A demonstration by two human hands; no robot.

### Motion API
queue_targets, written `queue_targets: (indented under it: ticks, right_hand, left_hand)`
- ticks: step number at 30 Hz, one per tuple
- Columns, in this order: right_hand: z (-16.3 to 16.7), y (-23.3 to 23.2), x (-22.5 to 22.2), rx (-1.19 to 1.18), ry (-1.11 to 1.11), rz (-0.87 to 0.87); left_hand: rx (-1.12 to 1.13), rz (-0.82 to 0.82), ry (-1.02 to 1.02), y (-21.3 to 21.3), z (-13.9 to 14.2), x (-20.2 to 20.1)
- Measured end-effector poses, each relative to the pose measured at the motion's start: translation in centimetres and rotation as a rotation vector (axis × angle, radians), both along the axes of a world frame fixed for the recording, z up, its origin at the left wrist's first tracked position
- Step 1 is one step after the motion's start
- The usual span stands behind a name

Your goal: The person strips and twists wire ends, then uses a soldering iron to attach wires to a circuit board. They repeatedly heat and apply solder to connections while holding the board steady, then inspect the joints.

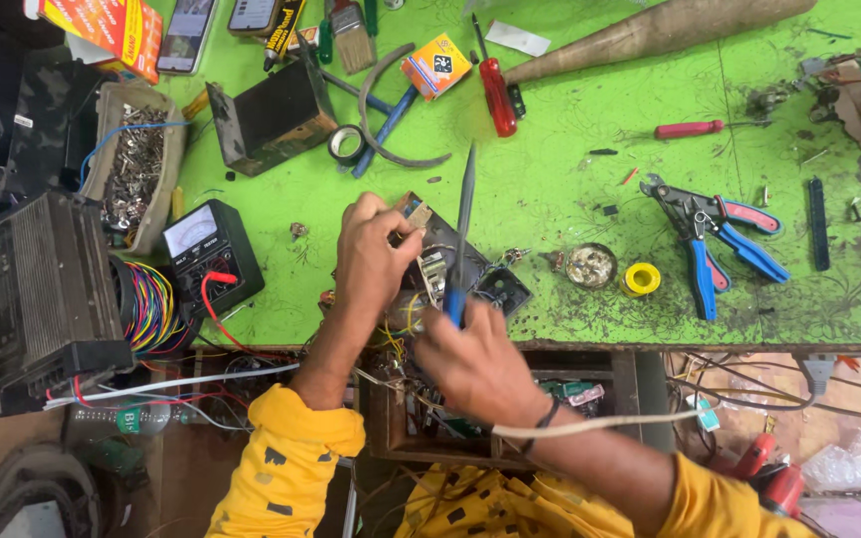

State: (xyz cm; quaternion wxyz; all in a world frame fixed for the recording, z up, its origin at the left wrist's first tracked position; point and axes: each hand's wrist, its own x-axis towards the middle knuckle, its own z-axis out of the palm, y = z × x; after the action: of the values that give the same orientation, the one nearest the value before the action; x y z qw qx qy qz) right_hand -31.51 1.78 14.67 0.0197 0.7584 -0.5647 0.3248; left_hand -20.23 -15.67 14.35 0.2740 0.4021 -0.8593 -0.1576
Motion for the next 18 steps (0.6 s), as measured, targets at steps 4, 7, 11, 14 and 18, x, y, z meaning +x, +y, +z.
queue_targets:
  ticks: [4, 7, 11, 14, 18]
  right_hand:
    - [-0.4, 0.9, -0.1, 0.016, -0.126, -0.014]
    - [0.2, 1.2, -2.7, -0.018, -0.318, -0.103]
    - [1.7, 4.2, -9.0, 0.041, -0.235, -0.127]
    - [1.8, 8.2, -12.6, 0.094, -0.657, -0.175]
    - [0.5, 13.8, -17.0, 0.173, -0.515, -0.302]
  left_hand:
    - [0.165, -0.020, 0.050, -0.7, -0.3, -0.2]
    - [0.232, -0.029, 0.020, -1.0, -0.4, -0.3]
    - [0.252, -0.081, -0.022, -1.6, 0.1, -1.0]
    - [0.245, -0.103, -0.232, -2.2, 0.5, -2.1]
    - [0.216, -0.103, -0.394, -2.9, 0.5, -4.4]
